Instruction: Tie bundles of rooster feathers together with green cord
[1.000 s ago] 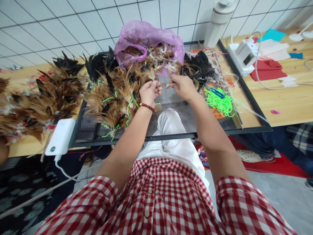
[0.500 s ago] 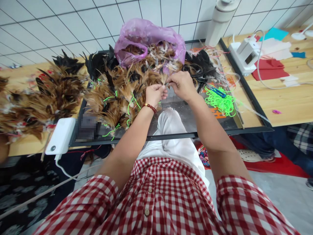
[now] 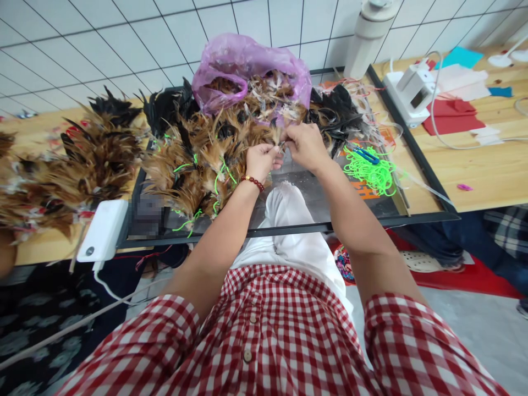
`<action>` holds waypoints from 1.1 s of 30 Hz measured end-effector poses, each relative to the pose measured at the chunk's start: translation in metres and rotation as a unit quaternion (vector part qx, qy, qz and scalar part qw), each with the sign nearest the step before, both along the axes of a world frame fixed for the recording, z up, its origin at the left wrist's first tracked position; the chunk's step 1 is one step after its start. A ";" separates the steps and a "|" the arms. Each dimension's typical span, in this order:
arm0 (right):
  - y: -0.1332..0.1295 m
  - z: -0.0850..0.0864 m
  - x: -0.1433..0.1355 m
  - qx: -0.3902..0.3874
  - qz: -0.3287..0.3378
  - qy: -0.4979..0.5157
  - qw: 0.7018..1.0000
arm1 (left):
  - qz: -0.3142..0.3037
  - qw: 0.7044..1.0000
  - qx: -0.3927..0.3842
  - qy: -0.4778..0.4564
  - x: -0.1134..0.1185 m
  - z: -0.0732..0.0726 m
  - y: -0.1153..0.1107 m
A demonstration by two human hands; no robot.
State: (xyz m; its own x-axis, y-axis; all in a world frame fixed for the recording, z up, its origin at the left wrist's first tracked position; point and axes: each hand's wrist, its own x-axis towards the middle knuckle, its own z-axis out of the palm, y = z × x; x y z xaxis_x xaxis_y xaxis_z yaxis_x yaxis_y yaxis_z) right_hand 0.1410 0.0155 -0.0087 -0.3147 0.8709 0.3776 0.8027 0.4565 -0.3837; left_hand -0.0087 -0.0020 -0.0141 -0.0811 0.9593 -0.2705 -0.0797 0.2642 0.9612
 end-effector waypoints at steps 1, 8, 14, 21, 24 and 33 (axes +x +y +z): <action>-0.001 0.000 -0.002 -0.002 0.001 0.001 1.000 | -0.008 1.000 0.000 0.007 0.001 -0.001 0.000; -0.002 0.000 -0.003 0.013 -0.008 -0.012 1.000 | -0.020 0.999 0.010 0.030 0.001 0.002 -0.002; 0.011 -0.008 0.018 0.035 -0.093 -0.047 0.994 | 0.093 0.994 0.009 -0.052 -0.006 0.004 0.004; -0.002 0.005 0.005 0.028 -0.003 -0.031 0.999 | 0.065 0.995 0.003 -0.077 -0.003 0.005 0.002; -0.005 0.008 0.000 0.013 0.017 -0.018 1.000 | 0.016 0.997 -0.011 -0.077 -0.003 0.007 -0.003; -0.004 0.008 0.000 0.014 -0.037 0.028 0.999 | -0.049 0.994 -0.028 -0.094 -0.005 0.013 -0.008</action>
State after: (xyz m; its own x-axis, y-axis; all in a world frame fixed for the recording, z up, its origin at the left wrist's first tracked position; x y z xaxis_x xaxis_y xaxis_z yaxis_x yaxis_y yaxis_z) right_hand 0.1415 0.0117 -0.0003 -0.2271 0.8798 0.4176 0.8121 0.4078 -0.4174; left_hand -0.0142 -0.0095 -0.0014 0.0691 0.9432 -0.3251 -0.2276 0.3322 0.9153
